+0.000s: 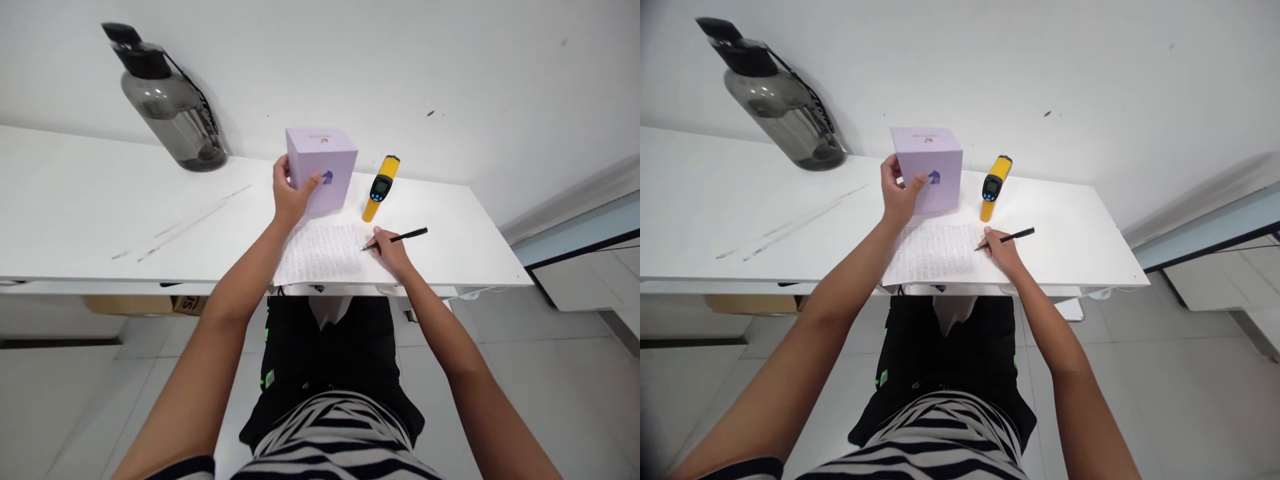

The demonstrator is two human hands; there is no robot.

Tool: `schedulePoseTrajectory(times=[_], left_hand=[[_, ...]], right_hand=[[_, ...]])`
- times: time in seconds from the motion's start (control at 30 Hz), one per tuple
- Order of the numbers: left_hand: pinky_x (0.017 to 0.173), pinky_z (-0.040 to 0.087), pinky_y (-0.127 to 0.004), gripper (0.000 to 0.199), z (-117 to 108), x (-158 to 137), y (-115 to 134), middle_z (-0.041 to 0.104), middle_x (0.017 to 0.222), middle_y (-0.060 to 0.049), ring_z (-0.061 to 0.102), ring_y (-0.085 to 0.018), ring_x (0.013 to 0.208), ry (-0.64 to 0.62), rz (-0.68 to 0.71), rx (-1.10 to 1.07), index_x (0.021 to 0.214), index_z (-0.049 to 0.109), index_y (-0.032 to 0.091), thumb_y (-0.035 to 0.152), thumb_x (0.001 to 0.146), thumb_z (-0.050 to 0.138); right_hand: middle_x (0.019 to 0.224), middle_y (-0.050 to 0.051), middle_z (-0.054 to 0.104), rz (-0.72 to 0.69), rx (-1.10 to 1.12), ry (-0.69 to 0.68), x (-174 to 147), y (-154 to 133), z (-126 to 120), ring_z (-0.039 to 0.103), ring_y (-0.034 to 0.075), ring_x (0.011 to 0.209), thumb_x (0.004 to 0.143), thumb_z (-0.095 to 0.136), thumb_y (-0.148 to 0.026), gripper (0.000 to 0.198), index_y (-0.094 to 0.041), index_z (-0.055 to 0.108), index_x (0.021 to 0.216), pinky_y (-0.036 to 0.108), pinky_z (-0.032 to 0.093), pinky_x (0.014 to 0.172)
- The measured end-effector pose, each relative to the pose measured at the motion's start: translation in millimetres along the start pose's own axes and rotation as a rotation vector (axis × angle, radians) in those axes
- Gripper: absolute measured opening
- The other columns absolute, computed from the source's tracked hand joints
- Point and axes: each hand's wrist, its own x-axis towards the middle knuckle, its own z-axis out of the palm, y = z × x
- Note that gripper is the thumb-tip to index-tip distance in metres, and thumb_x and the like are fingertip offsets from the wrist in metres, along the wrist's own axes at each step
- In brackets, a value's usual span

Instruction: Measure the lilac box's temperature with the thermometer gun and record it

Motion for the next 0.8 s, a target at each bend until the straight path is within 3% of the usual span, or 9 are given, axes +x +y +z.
schedulePoseTrajectory(times=[0.1, 0.23, 0.5, 0.7, 0.8], left_hand=[[0.123, 0.037, -0.055, 0.089, -5.2, -0.5, 5.2, 0.052, 0.14, -0.011, 0.042, -0.035, 0.146, 0.055, 0.044, 0.038, 0.135, 0.051, 0.031, 0.067, 0.063, 0.087], [0.121, 0.039, -0.055, 0.097, -4.4, -6.0, 12.0, 0.049, 0.143, -0.013, 0.043, -0.038, 0.146, -0.002, 0.085, 0.07, 0.139, 0.047, 0.03, 0.071, 0.06, 0.087], [0.124, 0.034, -0.058, 0.105, 0.1, -13.1, 18.2, 0.051, 0.142, -0.012, 0.039, -0.041, 0.148, 0.007, 0.121, 0.124, 0.139, 0.049, 0.031, 0.066, 0.051, 0.094], [0.121, 0.038, -0.054, 0.099, 0.4, -13.4, 14.4, 0.049, 0.143, -0.013, 0.044, -0.038, 0.144, 0.077, 0.088, 0.192, 0.142, 0.044, 0.03, 0.073, 0.063, 0.084], [0.119, 0.04, -0.053, 0.101, -0.6, -16.2, 15.5, 0.049, 0.142, -0.013, 0.046, -0.037, 0.142, 0.036, 0.091, 0.287, 0.143, 0.041, 0.03, 0.076, 0.063, 0.082]], right_hand=[[0.06, 0.002, 0.062, -0.033, -0.107, 0.003, -2.5, -3.6, 0.0, 0.058, 0.018, 0.066, 0.086, 0.061, -0.064, 0.051, -0.021, 0.069, 0.06, 0.032, 0.046, 0.069], [0.065, 0.002, 0.067, -0.02, -0.141, -0.033, -3.7, -5.7, 0.8, 0.063, 0.02, 0.074, 0.086, 0.061, -0.05, 0.04, -0.021, 0.068, 0.058, 0.034, 0.048, 0.075], [0.064, 0.001, 0.067, -0.008, -0.159, -0.054, -2.8, -4.0, 1.5, 0.063, 0.02, 0.073, 0.086, 0.06, -0.044, 0.036, -0.022, 0.068, 0.059, 0.034, 0.047, 0.074], [0.063, 0.002, 0.068, 0.008, -0.122, -0.064, -1.5, -3.1, -0.8, 0.063, 0.02, 0.071, 0.084, 0.061, -0.045, 0.038, -0.022, 0.069, 0.055, 0.033, 0.046, 0.072], [0.062, 0.003, 0.068, -0.005, -0.106, -0.051, -0.3, -2.1, -1.4, 0.062, 0.019, 0.069, 0.082, 0.062, -0.046, 0.038, -0.022, 0.069, 0.054, 0.033, 0.046, 0.072]])
